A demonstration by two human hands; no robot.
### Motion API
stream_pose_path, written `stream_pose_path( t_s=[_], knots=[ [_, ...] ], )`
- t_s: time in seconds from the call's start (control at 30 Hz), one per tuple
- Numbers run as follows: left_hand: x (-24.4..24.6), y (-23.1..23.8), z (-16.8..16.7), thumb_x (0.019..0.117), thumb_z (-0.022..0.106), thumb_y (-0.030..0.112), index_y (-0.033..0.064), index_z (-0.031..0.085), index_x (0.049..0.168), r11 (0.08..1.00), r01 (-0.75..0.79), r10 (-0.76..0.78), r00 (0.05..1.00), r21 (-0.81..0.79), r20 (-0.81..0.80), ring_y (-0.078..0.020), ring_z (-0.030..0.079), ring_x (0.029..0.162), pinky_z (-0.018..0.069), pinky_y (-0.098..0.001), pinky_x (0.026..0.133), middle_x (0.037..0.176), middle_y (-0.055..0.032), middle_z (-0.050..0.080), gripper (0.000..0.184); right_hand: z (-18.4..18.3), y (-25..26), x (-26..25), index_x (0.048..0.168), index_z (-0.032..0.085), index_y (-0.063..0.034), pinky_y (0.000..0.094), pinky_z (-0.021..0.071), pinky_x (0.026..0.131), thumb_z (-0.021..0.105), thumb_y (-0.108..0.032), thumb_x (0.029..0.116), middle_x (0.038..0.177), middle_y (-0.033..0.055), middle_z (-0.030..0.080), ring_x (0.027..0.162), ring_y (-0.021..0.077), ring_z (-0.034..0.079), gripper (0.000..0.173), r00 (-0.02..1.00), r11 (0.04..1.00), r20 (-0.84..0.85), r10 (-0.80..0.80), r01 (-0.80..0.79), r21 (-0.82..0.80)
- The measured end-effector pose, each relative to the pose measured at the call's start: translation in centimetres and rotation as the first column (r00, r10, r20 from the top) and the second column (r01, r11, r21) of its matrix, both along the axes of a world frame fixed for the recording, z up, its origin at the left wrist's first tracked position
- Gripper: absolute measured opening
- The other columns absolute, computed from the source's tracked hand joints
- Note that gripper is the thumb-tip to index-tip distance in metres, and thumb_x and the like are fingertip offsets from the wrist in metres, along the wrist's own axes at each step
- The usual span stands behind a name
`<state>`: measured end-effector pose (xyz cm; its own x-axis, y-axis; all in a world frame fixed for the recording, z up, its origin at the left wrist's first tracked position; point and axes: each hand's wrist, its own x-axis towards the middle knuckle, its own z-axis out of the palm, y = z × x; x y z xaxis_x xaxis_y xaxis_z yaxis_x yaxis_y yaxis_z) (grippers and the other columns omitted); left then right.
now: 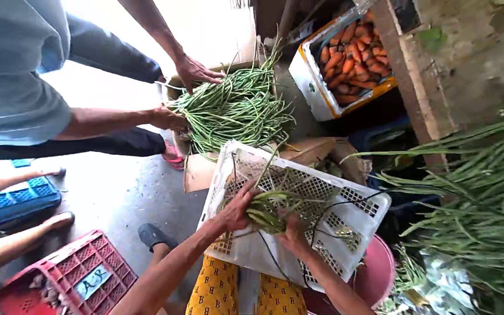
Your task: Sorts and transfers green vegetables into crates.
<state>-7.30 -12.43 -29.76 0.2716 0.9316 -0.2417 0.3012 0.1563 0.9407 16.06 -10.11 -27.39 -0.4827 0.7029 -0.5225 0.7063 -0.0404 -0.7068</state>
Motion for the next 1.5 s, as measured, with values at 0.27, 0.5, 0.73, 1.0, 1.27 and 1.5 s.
stream_pose_path(
  t_s=[0.27, 0.5, 0.73, 1.0, 1.27, 1.5],
  knots=[
    [-1.9, 7.5, 12.6, 0.0698, 0.091, 0.044, -0.0105, 0.034, 0.145, 0.970, -0.243, 0.222, 0.898, 0.006, 0.380, 0.0028, 0.060, 0.118, 0.0511, -0.0199, 0.103, 0.132, -0.0034, 0.064, 0.109, 13.9, 8.8, -8.2, 0.120, 0.057, 0.0017, 0.0153, 0.0578, 0.081, 0.074, -0.017, 0.0895, 0.103, -0.0087, 0.070, 0.090, -0.0084, 0.065, 0.040, 0.668, 0.943, -0.677, -0.309, 0.308, -0.127],
    [-11.4, 24.3, 19.7, 0.0648, 0.091, 0.018, 0.0038, 0.039, 0.148, 0.973, 0.079, -0.051, 0.990, 0.218, -0.134, -0.0021, 0.062, 0.113, 0.0525, -0.0227, 0.099, 0.128, -0.0034, 0.064, 0.100, 11.5, 19.3, -17.1, 0.131, 0.051, -0.0151, 0.0293, 0.0601, 0.084, 0.069, -0.014, 0.0951, 0.107, -0.0055, 0.067, 0.094, 0.0058, 0.067, 0.040, 0.322, 0.849, -0.833, -0.450, 0.445, -0.286],
    [-18.7, 28.9, 1.5, 0.0740, 0.093, 0.026, 0.0217, 0.031, 0.161, 0.975, 0.099, -0.210, 0.695, -0.197, -0.688, -0.0539, 0.050, 0.131, 0.0432, -0.0717, 0.102, 0.158, -0.0303, 0.034, 0.107, 1.9, 23.3, -17.7, 0.159, 0.023, 0.0037, 0.0604, 0.0402, 0.112, 0.070, -0.035, 0.0980, 0.144, 0.0317, 0.052, 0.137, 0.0453, 0.049, 0.086, 0.967, 0.986, 0.211, 0.141, -0.117, -0.122],
    [-7.1, 9.6, 5.4, 0.0944, 0.056, 0.006, -0.0056, 0.063, 0.119, 0.896, -0.075, 0.297, 0.834, 0.437, -0.465, -0.0415, 0.062, 0.115, 0.0499, -0.0543, 0.098, 0.123, -0.0274, 0.064, 0.028, 5.3, 9.2, -4.0, 0.113, 0.072, 0.0053, 0.0443, 0.0586, 0.089, 0.055, -0.010, 0.1016, 0.106, 0.0201, 0.074, 0.095, 0.0289, 0.074, 0.026, 1.000, 0.999, 0.019, 0.001, 0.000, -0.042],
    [1.4, 1.8, -7.2, 0.1017, 0.039, -0.011, -0.0137, 0.041, 0.148, 0.699, 0.457, -0.712, 0.372, -0.550, -0.595, -0.0480, 0.026, 0.152, 0.0196, -0.0678, 0.118, 0.159, -0.0333, 0.033, 0.046, -4.2, -4.0, 7.0, 0.149, 0.046, 0.0042, 0.0712, 0.0334, 0.109, 0.064, -0.020, 0.0995, 0.158, 0.0310, 0.035, 0.144, 0.0521, 0.034, 0.058, 0.714, 0.827, 0.592, 0.373, 0.034, -0.562],
    [2.0, 4.0, -4.7, 0.1033, 0.036, -0.011, -0.0201, 0.045, 0.137, 0.683, 0.474, -0.677, 0.127, -0.555, -0.725, -0.0504, 0.046, 0.133, 0.0382, -0.0580, 0.108, 0.139, -0.0376, 0.050, 0.036, -3.1, -7.6, 3.1, 0.133, 0.065, -0.0020, 0.0641, 0.0389, 0.109, 0.071, -0.050, 0.0927, 0.141, 0.0279, 0.055, 0.137, 0.0459, 0.047, 0.063, 0.942, 0.810, 0.200, 0.268, -0.109, -0.576]
  ],
)
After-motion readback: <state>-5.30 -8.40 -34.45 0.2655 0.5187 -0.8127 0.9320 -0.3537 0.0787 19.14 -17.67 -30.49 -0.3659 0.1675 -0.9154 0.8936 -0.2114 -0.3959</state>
